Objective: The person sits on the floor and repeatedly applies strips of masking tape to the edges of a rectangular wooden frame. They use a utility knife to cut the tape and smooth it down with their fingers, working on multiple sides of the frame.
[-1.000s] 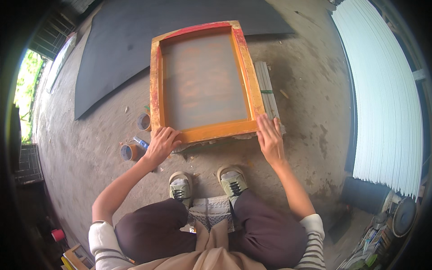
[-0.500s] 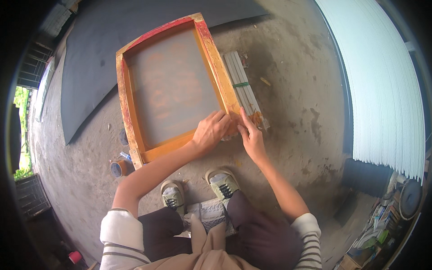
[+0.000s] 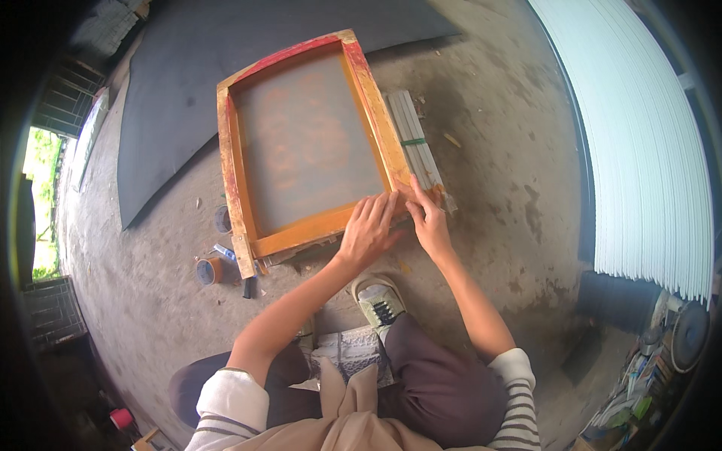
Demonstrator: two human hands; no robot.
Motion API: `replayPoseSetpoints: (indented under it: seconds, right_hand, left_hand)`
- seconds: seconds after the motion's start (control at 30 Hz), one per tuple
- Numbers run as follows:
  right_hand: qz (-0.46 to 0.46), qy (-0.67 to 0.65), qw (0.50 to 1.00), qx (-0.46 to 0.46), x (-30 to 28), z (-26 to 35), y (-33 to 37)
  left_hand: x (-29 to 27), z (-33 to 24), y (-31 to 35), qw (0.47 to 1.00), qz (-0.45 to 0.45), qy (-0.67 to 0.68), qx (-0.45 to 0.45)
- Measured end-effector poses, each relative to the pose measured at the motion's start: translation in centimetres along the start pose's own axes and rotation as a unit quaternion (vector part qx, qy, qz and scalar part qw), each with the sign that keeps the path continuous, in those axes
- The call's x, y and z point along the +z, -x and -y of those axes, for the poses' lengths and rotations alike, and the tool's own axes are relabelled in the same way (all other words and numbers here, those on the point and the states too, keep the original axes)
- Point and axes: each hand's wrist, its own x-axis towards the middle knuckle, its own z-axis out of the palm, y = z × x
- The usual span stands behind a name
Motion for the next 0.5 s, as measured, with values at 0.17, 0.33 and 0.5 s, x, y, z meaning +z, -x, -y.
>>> replayPoseSetpoints:
  seconds: [0.17,0.33,0.5]
  right_hand:
    - [0.01,0.0,1.0,0.027,-0.4,-0.3,0.2]
    - [0.023,-0.015,0.999,0.021,-0.5,0.2,0.2]
    - [0.012,0.03,0.999,-0.021,-0.2,-0.5,0.0]
  left_hand:
    - [0.5,-1.5,-0.6,0.996,-0.042,0.045,-0.064]
    - [-0.6,-0.8,0.3,0.997,-0.007,0.028,-0.069]
    - [-2.0,3.0,4.9,0.99,0.025,-0.106,-0.09]
